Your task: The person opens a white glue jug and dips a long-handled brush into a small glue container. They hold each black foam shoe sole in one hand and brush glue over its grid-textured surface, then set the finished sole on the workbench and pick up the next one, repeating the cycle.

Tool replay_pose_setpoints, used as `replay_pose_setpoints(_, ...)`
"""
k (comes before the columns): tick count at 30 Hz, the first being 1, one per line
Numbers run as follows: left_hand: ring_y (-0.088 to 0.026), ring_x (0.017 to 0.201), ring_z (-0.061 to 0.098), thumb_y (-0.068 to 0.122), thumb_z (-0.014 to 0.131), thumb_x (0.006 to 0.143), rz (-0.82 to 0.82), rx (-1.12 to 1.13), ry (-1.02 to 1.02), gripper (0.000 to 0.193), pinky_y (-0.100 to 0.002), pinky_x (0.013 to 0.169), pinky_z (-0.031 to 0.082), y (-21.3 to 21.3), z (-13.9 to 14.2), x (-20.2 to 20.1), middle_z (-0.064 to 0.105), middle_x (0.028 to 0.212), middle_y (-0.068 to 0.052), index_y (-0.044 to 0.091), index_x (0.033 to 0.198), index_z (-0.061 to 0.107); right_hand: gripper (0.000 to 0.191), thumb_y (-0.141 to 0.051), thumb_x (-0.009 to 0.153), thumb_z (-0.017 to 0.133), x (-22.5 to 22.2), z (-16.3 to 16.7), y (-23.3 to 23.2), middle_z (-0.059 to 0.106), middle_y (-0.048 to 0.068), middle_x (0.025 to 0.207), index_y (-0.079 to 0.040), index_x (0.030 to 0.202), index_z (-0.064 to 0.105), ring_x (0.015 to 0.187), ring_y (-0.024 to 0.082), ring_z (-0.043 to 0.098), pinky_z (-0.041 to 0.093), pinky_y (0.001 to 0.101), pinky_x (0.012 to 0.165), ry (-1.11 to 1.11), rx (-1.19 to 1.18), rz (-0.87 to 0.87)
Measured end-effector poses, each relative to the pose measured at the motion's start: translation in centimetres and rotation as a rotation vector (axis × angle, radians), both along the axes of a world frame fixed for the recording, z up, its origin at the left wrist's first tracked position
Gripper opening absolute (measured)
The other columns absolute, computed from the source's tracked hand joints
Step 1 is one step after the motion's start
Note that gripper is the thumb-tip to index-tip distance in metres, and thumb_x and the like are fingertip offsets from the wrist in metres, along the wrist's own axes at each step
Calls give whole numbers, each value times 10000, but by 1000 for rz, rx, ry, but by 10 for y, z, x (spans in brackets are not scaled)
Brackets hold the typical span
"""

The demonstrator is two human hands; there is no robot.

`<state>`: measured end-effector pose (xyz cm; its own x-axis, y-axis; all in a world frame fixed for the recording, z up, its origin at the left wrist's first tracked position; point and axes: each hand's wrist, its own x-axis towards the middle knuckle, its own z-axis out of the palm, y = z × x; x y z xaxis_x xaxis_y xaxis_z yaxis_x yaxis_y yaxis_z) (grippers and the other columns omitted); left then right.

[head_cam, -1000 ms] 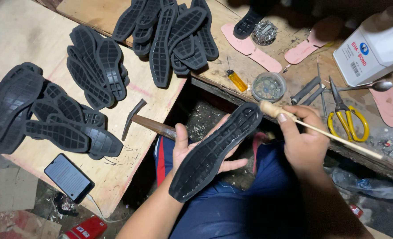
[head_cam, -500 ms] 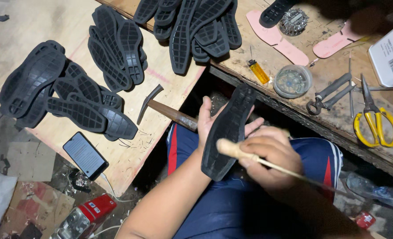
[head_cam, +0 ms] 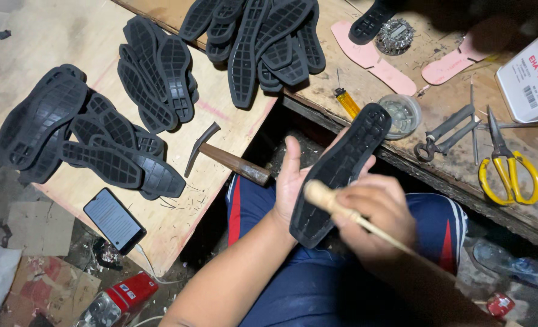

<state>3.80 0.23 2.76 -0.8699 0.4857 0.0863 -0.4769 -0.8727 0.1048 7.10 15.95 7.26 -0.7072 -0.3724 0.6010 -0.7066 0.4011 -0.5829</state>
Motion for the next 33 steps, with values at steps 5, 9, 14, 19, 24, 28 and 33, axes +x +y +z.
replay_pose_setpoints(5,-334,1509,438,830,386,1031,-112,464,4,975,-698,1263,243,2,8,-2,407,1669,-158,122,1695,294,269,-147,767,823,1,5,-6,716,38,987,-104,973,654,993,260,647,489,474,997,44,12,221)
replay_pose_setpoints(9,-302,1489,411,812,430,974,46,12,-79,1010,-563,1267,194,-2,15,-12,416,1627,-142,70,1652,321,309,-103,788,796,0,-10,25,685,106,1023,-42,1056,656,1021,292,641,510,418,972,-6,-8,105)
replay_pose_setpoints(14,-331,1441,471,663,452,1009,188,77,-117,893,-656,1242,248,-9,22,-48,528,1529,-169,-50,1544,424,197,-67,870,716,-14,-69,94,708,123,1070,-7,1054,677,1080,294,656,501,415,1048,-498,-362,180)
replay_pose_setpoints(19,-365,1343,555,615,485,1028,197,39,-76,789,-653,1228,286,-20,24,-105,594,1441,-178,-31,1482,492,304,-173,842,668,-20,-155,153,752,188,970,50,1047,697,939,302,680,499,418,923,-1210,-770,-74)
replay_pose_setpoints(24,-367,1250,605,610,531,954,150,-139,-73,801,-655,1165,380,-17,21,-187,645,1342,-200,-45,1414,534,330,-66,728,832,-9,-226,186,729,194,996,115,985,733,997,282,666,478,433,958,-1344,-334,-485)
replay_pose_setpoints(28,-378,1175,629,650,591,896,161,-270,-60,834,-657,1110,458,-3,12,-274,665,1238,-205,-53,1342,553,235,-80,847,703,-9,-256,194,718,213,1015,59,1033,662,987,363,683,501,512,942,-1257,-1130,41)
replay_pose_setpoints(33,-404,1180,614,714,616,828,155,-329,-23,979,-683,1067,489,16,2,-377,644,1243,-243,-107,1355,526,246,-52,868,620,-20,-266,193,689,248,1089,89,1066,656,1059,360,664,496,514,954,-1303,-1145,221)
